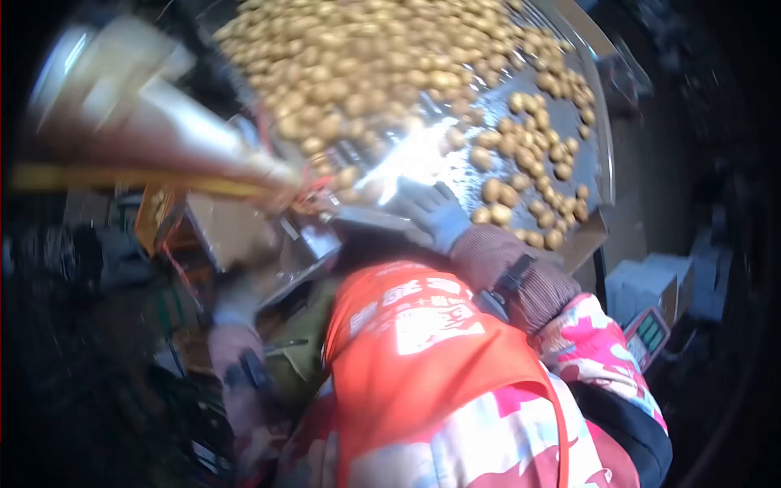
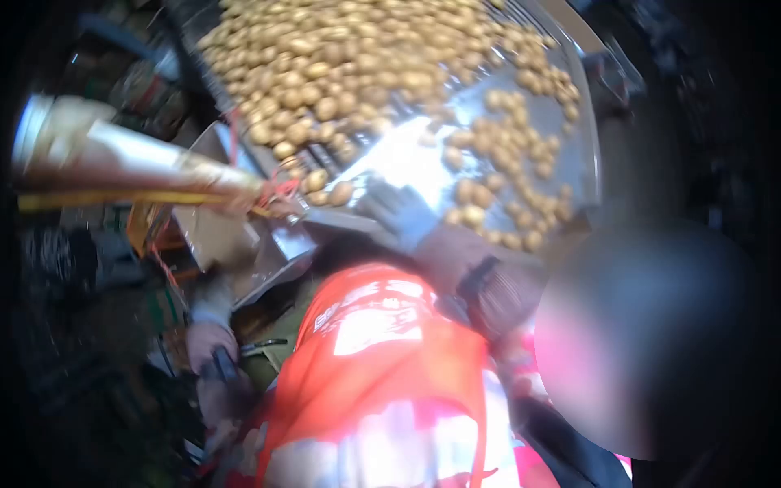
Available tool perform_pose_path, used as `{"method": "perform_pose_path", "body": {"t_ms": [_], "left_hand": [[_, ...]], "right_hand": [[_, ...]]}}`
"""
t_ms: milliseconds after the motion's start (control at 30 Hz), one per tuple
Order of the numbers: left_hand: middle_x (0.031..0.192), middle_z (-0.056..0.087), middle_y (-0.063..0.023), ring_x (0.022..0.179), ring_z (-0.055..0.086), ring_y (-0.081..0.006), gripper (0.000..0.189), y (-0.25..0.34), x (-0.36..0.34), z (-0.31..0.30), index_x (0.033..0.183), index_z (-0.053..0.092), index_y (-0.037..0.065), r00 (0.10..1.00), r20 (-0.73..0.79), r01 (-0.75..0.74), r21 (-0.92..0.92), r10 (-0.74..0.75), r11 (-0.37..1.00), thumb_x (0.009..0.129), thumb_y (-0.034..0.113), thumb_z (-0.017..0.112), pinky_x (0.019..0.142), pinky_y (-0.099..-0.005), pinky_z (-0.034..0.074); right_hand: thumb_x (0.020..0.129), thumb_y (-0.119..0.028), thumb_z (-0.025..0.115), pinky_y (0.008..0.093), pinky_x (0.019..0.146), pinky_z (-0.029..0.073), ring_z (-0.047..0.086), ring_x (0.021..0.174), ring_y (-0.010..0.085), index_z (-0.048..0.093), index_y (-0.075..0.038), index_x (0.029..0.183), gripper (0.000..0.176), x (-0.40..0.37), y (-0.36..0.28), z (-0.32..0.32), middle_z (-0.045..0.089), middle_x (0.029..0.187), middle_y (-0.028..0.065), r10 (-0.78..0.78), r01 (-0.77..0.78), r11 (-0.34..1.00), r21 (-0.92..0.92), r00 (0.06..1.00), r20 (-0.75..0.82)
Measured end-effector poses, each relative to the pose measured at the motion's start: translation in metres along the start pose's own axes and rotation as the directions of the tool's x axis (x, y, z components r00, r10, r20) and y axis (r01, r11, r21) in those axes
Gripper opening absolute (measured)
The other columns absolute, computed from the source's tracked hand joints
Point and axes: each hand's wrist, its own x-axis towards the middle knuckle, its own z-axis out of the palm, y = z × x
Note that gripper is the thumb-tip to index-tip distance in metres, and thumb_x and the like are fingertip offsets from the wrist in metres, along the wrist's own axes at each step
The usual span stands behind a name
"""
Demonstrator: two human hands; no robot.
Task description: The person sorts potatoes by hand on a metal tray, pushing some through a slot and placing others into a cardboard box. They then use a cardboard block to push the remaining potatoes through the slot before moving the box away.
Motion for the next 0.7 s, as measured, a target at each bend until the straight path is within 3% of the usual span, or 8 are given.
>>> {"method": "perform_pose_path", "body": {"t_ms": [100, 133, 300, 333, 400, 467, 500, 700], "left_hand": [[0.102, 0.069, -0.0151, 0.073, 0.065, -0.0240, 0.052, -0.071, -0.012, 0.022, 0.134, 0.055, 0.003, 0.946, 0.121, 0.273, 0.207, -0.301, 0.939, 0.101, 0.044, 0.055, 0.058, -0.0322, 0.056], [0.106, 0.069, -0.0174, 0.075, 0.065, -0.0237, 0.059, -0.087, -0.011, 0.034, 0.138, 0.053, 0.003, 0.864, 0.328, 0.321, 0.227, -0.383, 0.919, 0.101, 0.049, 0.053, 0.060, -0.0320, 0.056], [0.108, 0.075, -0.0142, 0.073, 0.071, -0.0177, 0.053, -0.135, -0.024, 0.185, 0.135, 0.058, 0.002, 0.902, 0.232, 0.238, 0.435, -0.364, 0.869, 0.107, 0.045, 0.044, 0.062, -0.0236, 0.058], [0.109, 0.075, -0.0135, 0.074, 0.071, -0.0170, 0.053, -0.140, -0.019, 0.206, 0.135, 0.059, 0.002, 0.898, 0.245, 0.215, 0.482, -0.367, 0.849, 0.107, 0.045, 0.044, 0.063, -0.0225, 0.058], [0.114, 0.072, -0.0133, 0.089, 0.067, -0.0212, 0.051, -0.150, -0.009, 0.234, 0.130, 0.061, 0.004, 0.885, 0.297, 0.127, 0.585, -0.357, 0.801, 0.106, 0.045, 0.044, 0.077, -0.0297, 0.054], [0.113, 0.073, -0.0142, 0.083, 0.070, -0.0190, 0.055, -0.163, 0.009, 0.254, 0.133, 0.060, 0.002, 0.854, 0.330, 0.127, 0.617, -0.402, 0.777, 0.106, 0.048, 0.043, 0.072, -0.0268, 0.057], [0.113, 0.073, -0.0147, 0.079, 0.071, -0.0179, 0.057, -0.167, 0.017, 0.264, 0.134, 0.059, 0.002, 0.835, 0.357, 0.116, 0.629, -0.418, 0.769, 0.106, 0.049, 0.043, 0.070, -0.0253, 0.058], [0.112, 0.073, -0.0157, 0.085, 0.071, -0.0270, 0.060, -0.191, 0.026, 0.286, 0.134, 0.059, 0.002, 0.939, 0.189, 0.112, 0.618, -0.286, 0.778, 0.105, 0.052, 0.041, 0.078, -0.0376, 0.058]], "right_hand": [[0.083, -0.035, 0.069, 0.0509, 0.097, 0.043, 0.052, 0.128, 0.0345, 0.052, -0.013, 0.142, 0.066, -0.003, 0.008, -0.007, 0.049, 0.147, 0.0174, 0.154, -0.165, 0.984, -0.063, 0.977, -0.148], [0.078, -0.036, 0.071, 0.0525, 0.098, 0.043, 0.053, 0.126, 0.0360, 0.061, -0.013, 0.133, 0.060, -0.005, 0.014, -0.017, 0.057, 0.137, 0.0160, 0.178, -0.191, 0.981, -0.029, 0.953, -0.245], [0.072, -0.029, 0.069, 0.0496, 0.092, 0.045, 0.055, 0.108, 0.0337, 0.062, -0.012, 0.111, 0.043, -0.022, 0.124, -0.050, 0.057, 0.106, 0.0146, 0.306, -0.335, 0.926, -0.171, 0.935, -0.179], [0.072, -0.030, 0.069, 0.0501, 0.094, 0.045, 0.054, 0.109, 0.0340, 0.062, -0.012, 0.107, 0.041, -0.033, 0.157, -0.058, 0.057, 0.108, 0.0139, 0.043, -0.106, 0.944, -0.312, 0.978, -0.204], [0.074, -0.034, 0.069, 0.0529, 0.101, 0.041, 0.050, 0.119, 0.0363, 0.063, -0.012, 0.110, 0.043, -0.038, 0.196, -0.067, 0.057, 0.119, 0.0131, 0.218, -0.218, 0.912, -0.347, 0.975, -0.041], [0.079, -0.040, 0.070, 0.0568, 0.110, 0.034, 0.043, 0.134, 0.0401, 0.062, -0.014, 0.126, 0.055, -0.070, 0.204, -0.081, 0.053, 0.137, 0.0126, 0.437, -0.436, 0.818, -0.375, 0.895, -0.088], [0.081, -0.044, 0.070, 0.0584, 0.114, 0.030, 0.038, 0.140, 0.0418, 0.060, -0.015, 0.135, 0.062, -0.111, 0.208, -0.092, 0.049, 0.147, 0.0122, 0.217, -0.348, 0.818, -0.458, 0.924, -0.315], [0.083, -0.041, 0.070, 0.0595, 0.111, 0.031, 0.038, 0.139, 0.0435, 0.057, -0.017, 0.141, 0.064, -0.248, 0.181, -0.106, 0.047, 0.149, 0.0135, 0.590, -0.604, 0.663, -0.442, 0.785, -0.189]]}}
